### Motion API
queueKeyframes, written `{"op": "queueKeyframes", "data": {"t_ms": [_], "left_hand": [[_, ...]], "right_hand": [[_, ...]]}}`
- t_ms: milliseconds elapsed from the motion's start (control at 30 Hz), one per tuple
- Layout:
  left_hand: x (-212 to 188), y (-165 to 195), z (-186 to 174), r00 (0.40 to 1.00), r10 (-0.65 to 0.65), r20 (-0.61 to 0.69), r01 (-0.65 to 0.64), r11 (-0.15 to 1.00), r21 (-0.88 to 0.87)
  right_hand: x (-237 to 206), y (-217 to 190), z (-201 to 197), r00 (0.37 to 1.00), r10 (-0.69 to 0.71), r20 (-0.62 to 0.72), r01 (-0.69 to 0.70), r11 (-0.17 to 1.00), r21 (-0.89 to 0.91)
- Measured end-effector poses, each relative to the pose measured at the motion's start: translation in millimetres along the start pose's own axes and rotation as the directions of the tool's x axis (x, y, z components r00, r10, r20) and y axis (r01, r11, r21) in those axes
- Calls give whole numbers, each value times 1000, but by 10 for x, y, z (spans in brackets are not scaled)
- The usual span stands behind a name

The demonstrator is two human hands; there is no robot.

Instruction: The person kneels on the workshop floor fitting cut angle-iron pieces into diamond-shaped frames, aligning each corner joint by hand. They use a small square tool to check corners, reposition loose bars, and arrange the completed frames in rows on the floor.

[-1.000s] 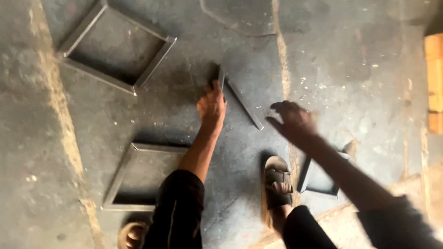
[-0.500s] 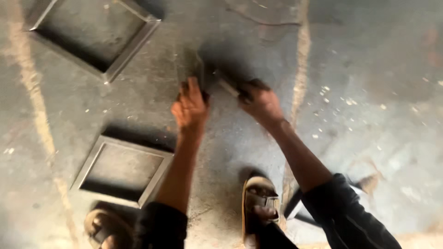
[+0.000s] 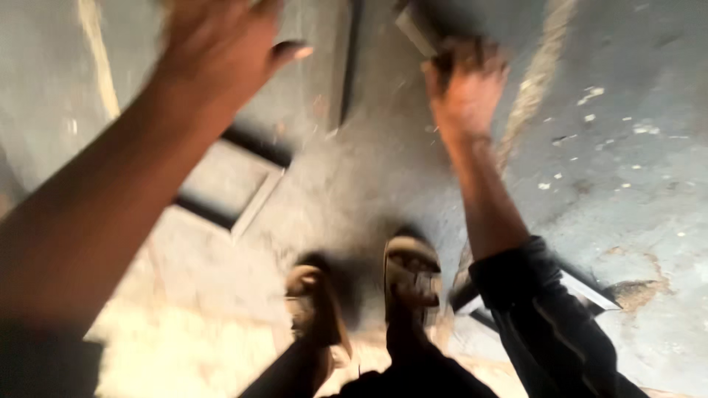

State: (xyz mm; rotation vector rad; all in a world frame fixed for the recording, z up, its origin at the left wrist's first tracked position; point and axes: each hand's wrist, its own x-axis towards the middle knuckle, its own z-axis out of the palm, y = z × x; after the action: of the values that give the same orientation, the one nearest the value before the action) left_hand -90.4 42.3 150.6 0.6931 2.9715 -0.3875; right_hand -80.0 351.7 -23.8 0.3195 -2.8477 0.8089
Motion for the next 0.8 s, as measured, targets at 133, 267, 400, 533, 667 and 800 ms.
{"op": "queueKeyframes", "data": {"t_ms": [133, 267, 400, 533, 667, 800], "left_hand": [[-196, -23, -325, 923, -250, 293, 302, 942, -146], [-181, 548, 130, 921, -352, 167, 389, 830, -399], [196, 905, 579, 714, -635, 294, 679, 529, -509], [344, 1067, 748, 703, -624, 341, 697, 509, -505], [144, 1200, 962, 781, -608, 141, 605, 679, -416], [-165, 1339, 1080, 645, -603, 469, 749, 379, -543]], "right_hand": [[107, -139, -14, 999, -33, -25, 31, 998, -61], [57, -411, -36, 993, -71, 90, 84, 986, -146], [63, -573, -285, 974, -29, 223, 96, 951, -296], [136, -425, -509, 938, -91, 334, 157, 972, -175], [168, -296, -476, 918, -104, 382, 179, 970, -167], [230, -231, -409, 906, -146, 397, 236, 954, -187]]}}
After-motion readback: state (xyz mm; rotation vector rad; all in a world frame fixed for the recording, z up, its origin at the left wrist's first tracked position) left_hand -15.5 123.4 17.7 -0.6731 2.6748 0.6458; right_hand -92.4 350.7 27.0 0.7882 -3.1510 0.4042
